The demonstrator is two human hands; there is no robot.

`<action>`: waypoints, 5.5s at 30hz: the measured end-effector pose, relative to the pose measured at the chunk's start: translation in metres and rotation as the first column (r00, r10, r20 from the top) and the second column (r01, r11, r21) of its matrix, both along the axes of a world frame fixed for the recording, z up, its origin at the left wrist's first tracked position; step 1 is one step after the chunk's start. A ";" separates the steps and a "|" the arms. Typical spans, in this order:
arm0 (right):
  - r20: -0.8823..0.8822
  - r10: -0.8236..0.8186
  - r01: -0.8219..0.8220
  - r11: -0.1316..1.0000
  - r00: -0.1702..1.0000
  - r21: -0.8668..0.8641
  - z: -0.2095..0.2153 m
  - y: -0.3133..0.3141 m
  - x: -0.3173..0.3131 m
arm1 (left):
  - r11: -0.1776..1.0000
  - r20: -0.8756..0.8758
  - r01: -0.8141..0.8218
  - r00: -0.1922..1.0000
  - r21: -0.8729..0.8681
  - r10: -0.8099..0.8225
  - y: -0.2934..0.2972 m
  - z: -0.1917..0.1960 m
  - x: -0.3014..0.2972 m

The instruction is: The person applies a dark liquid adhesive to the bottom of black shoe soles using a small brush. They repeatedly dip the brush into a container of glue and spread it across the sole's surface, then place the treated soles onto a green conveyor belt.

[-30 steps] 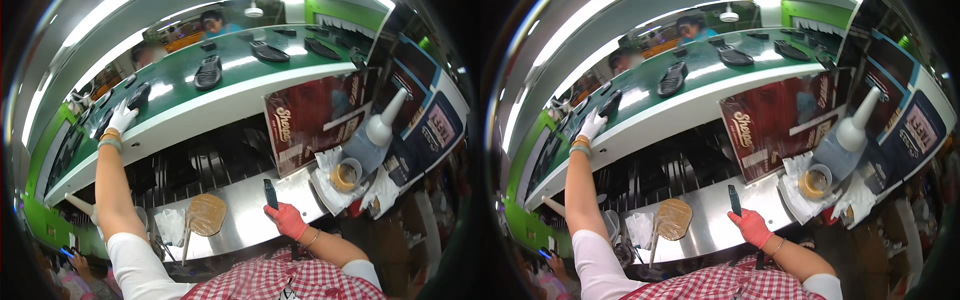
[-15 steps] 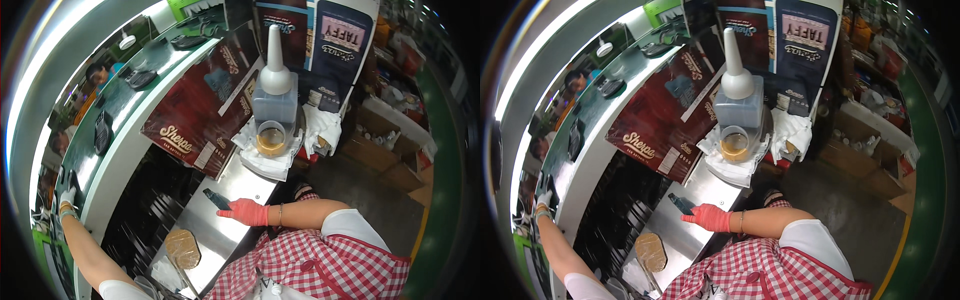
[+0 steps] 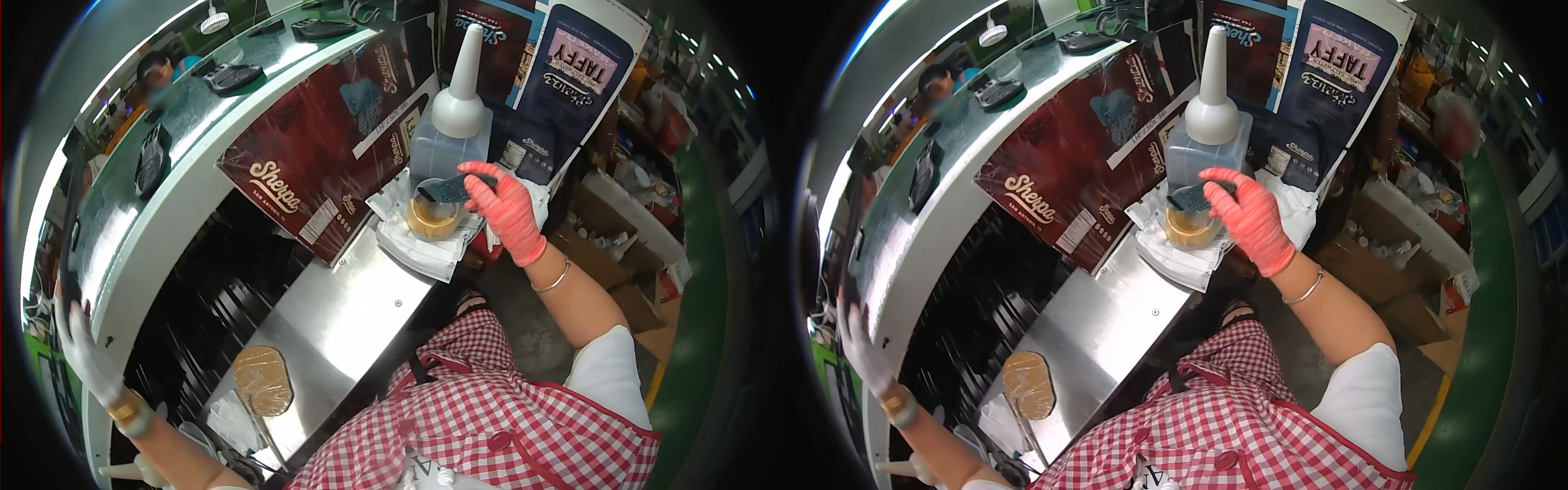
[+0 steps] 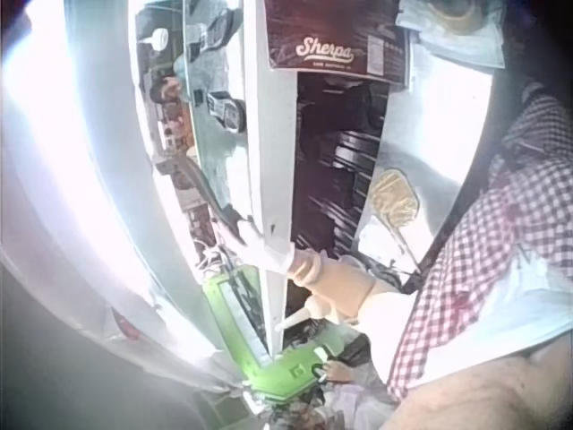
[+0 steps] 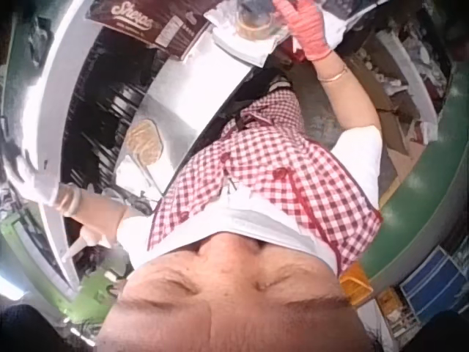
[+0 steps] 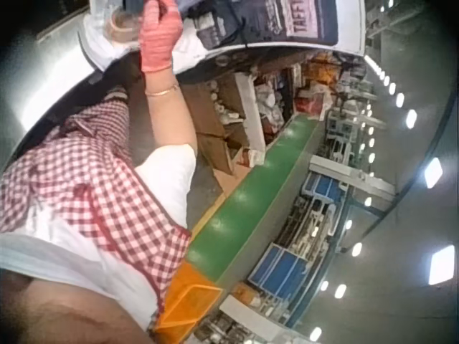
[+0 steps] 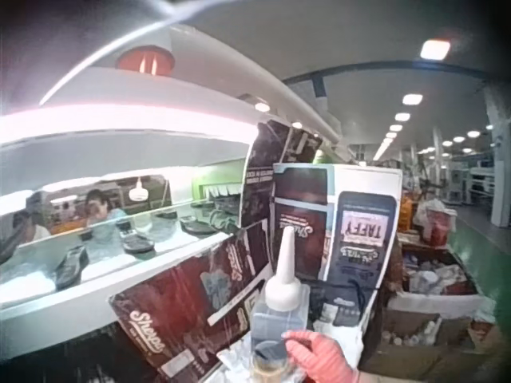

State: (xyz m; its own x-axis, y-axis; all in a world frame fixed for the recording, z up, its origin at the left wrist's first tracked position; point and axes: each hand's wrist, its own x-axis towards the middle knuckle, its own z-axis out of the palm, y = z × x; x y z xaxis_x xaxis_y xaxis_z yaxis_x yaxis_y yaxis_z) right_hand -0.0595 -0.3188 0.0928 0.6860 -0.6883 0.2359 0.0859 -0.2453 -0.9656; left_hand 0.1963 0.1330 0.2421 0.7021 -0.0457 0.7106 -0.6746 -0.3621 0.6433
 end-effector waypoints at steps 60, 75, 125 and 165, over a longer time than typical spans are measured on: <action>-0.378 -0.272 -0.238 0.433 0.885 -0.869 -0.033 -0.015 0.046 | 0.411 -0.338 -0.285 -0.274 -0.866 -0.901 -0.129 -0.291 -0.126; -0.168 -0.297 -0.097 0.241 0.940 -0.966 -0.017 -0.003 0.046 | 0.364 -0.317 -0.198 -0.233 -0.910 -0.919 -0.120 -0.341 -0.120; -0.344 -0.252 -0.131 0.604 0.904 -0.786 -0.015 -0.001 0.054 | 0.459 -0.429 -0.257 -0.165 -0.850 -0.888 -0.127 -0.290 -0.126; -0.609 -0.576 -0.580 0.265 0.545 -0.770 -0.008 0.008 0.096 | 0.459 -0.442 -0.170 -0.128 -0.872 -0.888 -0.126 -0.296 -0.124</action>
